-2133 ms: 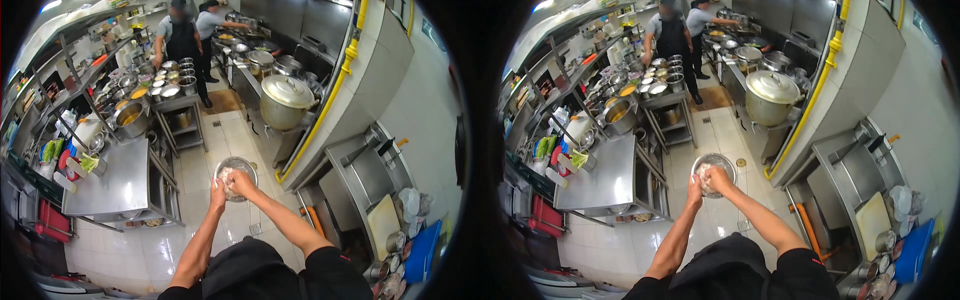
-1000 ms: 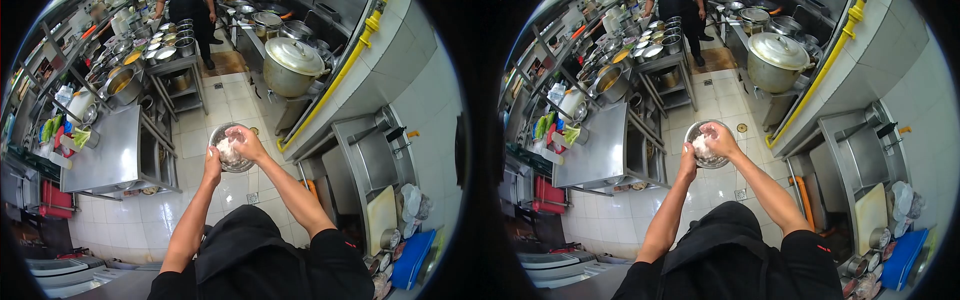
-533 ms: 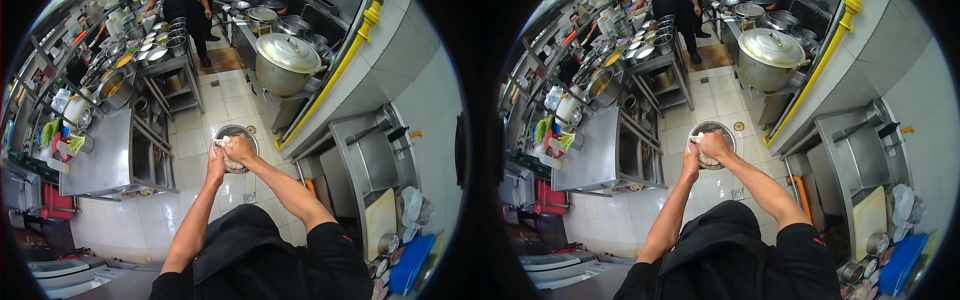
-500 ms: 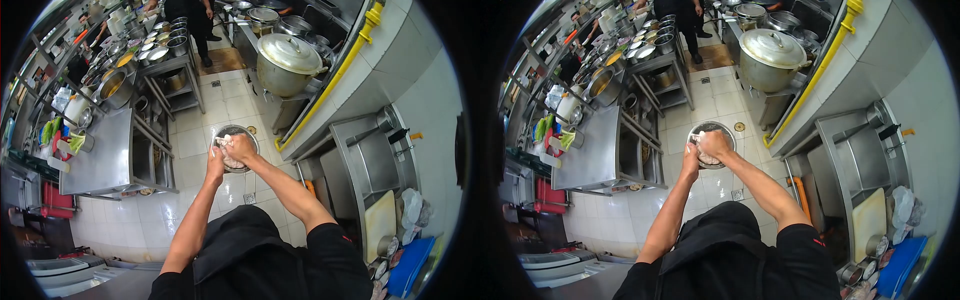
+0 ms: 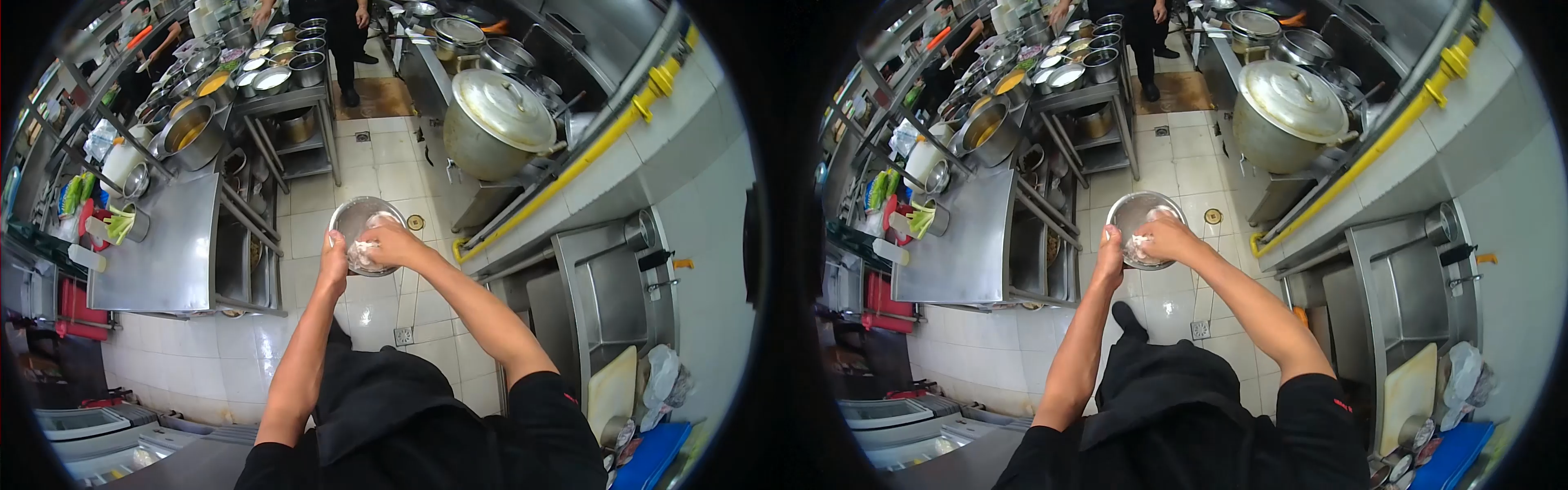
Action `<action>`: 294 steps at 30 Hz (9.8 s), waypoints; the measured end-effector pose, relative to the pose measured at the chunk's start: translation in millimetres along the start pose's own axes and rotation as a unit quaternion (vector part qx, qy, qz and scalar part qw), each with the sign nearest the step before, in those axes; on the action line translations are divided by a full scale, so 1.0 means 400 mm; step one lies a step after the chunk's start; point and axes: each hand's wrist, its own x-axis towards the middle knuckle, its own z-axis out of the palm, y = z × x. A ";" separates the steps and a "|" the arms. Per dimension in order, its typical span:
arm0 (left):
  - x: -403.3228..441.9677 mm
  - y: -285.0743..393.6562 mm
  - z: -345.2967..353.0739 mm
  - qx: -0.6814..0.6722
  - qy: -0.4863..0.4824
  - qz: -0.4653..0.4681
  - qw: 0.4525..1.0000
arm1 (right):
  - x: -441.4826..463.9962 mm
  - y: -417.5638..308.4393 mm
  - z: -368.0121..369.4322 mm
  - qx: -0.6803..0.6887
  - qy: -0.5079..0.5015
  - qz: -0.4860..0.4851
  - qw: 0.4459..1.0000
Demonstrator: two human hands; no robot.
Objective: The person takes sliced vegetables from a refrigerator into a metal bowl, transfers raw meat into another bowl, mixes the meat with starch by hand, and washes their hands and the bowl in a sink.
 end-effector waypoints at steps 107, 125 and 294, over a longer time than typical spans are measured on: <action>1.685 0.841 -0.704 -0.166 0.253 -0.005 0.953 | 3.435 0.288 -0.606 0.484 0.200 0.128 0.842; 1.306 0.754 -0.631 -0.120 -0.025 0.079 0.989 | 2.244 0.263 -0.799 0.674 0.081 -0.112 0.725; -0.411 -1.082 2.362 0.314 -0.587 -0.126 0.736 | -1.782 1.331 -0.965 -0.054 0.625 0.463 0.627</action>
